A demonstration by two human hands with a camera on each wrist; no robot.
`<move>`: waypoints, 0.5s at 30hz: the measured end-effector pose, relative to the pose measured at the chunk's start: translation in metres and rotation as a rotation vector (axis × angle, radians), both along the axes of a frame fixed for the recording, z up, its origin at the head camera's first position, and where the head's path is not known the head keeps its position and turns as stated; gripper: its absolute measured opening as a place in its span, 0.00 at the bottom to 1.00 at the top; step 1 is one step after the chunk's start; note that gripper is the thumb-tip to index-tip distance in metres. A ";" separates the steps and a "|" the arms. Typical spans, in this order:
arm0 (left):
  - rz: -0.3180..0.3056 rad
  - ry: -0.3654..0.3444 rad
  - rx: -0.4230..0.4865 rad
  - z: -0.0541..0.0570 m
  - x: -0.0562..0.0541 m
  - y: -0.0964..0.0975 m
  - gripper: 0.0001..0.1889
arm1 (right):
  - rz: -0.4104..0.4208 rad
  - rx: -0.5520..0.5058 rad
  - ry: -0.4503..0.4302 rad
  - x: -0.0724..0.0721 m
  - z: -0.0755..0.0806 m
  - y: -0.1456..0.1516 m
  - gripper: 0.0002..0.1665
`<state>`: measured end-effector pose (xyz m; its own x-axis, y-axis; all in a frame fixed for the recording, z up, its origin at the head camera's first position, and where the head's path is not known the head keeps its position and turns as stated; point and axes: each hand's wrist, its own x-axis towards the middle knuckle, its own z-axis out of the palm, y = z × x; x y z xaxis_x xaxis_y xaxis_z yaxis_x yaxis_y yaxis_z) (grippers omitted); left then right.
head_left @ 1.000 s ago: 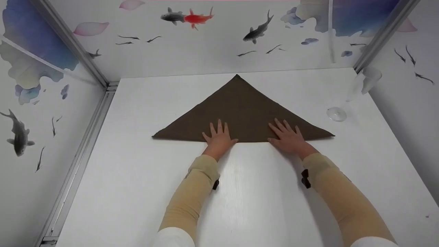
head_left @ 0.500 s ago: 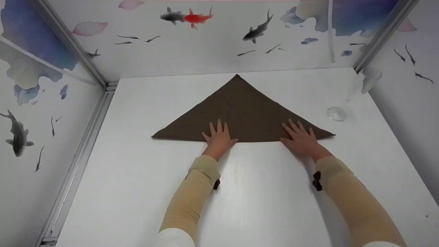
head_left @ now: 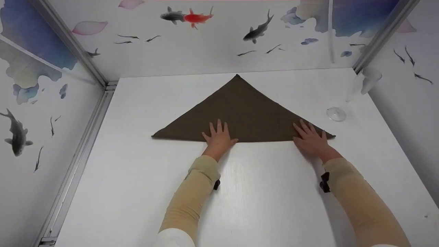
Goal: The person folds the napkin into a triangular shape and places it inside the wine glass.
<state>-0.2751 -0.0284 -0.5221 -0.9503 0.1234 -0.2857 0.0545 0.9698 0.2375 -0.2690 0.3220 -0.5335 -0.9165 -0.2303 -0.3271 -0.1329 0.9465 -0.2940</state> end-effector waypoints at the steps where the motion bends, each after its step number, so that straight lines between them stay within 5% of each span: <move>1: 0.001 -0.001 0.001 0.000 0.000 0.000 0.45 | -0.004 0.003 0.004 0.000 0.000 0.002 0.42; 15: 0.032 0.014 0.052 -0.002 0.002 -0.018 0.41 | -0.012 0.044 0.015 0.002 -0.002 0.002 0.43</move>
